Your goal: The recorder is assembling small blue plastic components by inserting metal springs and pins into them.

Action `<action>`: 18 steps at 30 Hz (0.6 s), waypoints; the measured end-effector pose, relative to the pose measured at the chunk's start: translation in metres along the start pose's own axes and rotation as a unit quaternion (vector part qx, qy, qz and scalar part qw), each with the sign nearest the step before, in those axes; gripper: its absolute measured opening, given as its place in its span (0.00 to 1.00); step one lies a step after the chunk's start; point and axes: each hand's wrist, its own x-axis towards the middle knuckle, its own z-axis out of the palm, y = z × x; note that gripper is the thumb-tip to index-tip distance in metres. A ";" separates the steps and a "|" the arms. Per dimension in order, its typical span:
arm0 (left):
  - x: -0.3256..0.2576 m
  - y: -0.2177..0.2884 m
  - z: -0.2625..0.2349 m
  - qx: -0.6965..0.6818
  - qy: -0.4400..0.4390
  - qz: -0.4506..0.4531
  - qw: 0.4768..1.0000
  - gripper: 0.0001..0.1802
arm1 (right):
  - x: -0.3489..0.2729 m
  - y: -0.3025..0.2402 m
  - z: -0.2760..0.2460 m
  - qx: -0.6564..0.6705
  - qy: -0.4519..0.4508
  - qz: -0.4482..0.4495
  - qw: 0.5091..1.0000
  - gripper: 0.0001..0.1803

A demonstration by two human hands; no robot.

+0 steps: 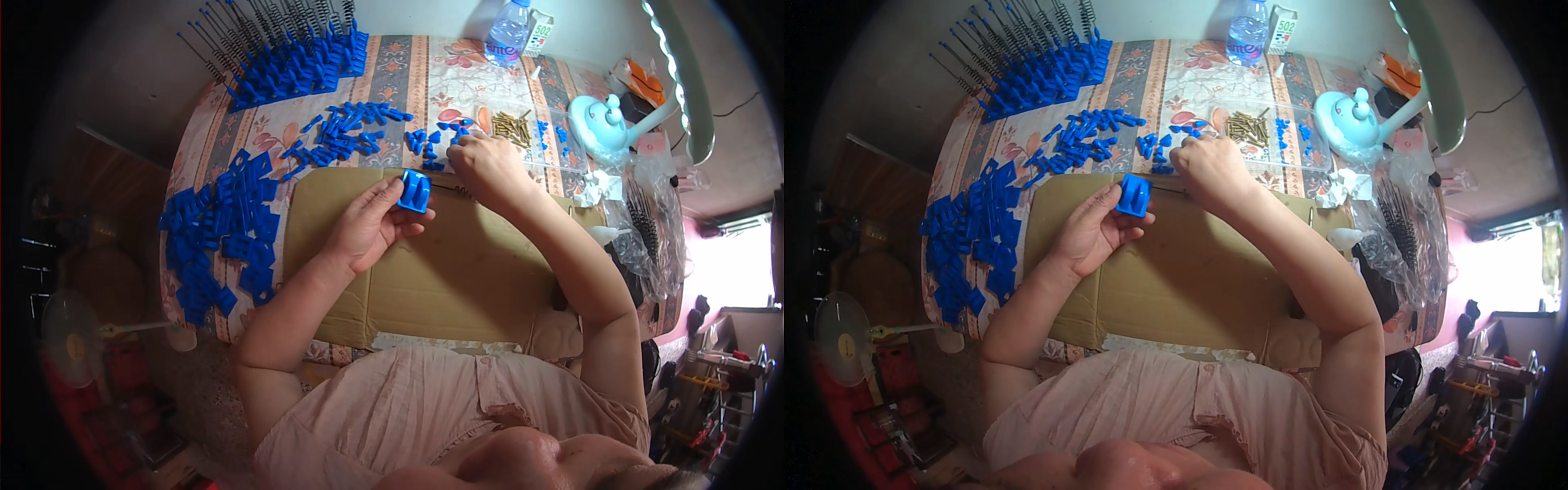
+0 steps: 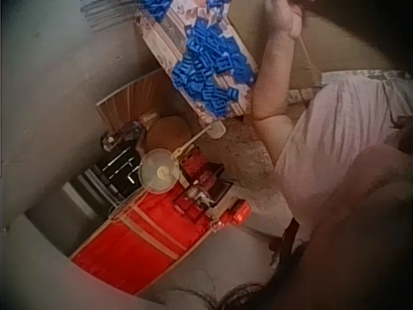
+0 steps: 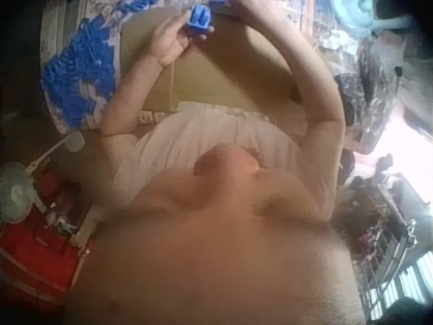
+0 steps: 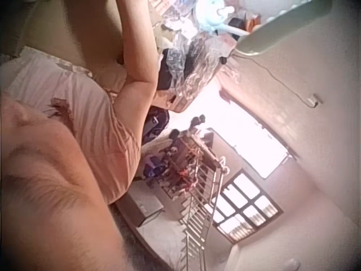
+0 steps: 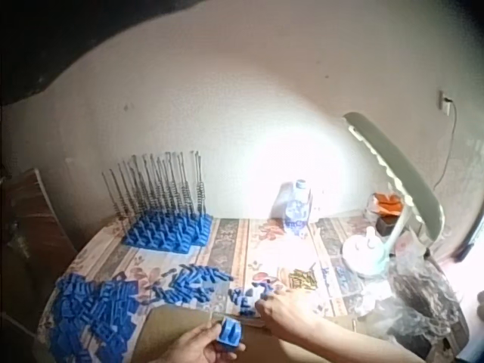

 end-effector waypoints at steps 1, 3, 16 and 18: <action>0.000 -0.001 0.000 0.000 0.001 0.002 1.000 0.19 | 0.002 0.000 0.005 -0.017 -0.001 0.003 1.000 0.07; 0.002 -0.002 -0.002 -0.001 0.004 -0.006 1.000 0.19 | 0.004 0.001 0.006 -0.032 0.007 -0.012 0.999 0.06; -0.004 0.001 0.015 0.245 -0.015 -0.031 0.969 0.17 | 0.013 0.047 -0.030 -0.010 0.013 0.108 0.994 0.07; -0.010 -0.004 0.023 0.355 -0.013 -0.002 0.935 0.17 | 0.019 0.044 -0.030 -0.001 0.001 0.094 0.996 0.06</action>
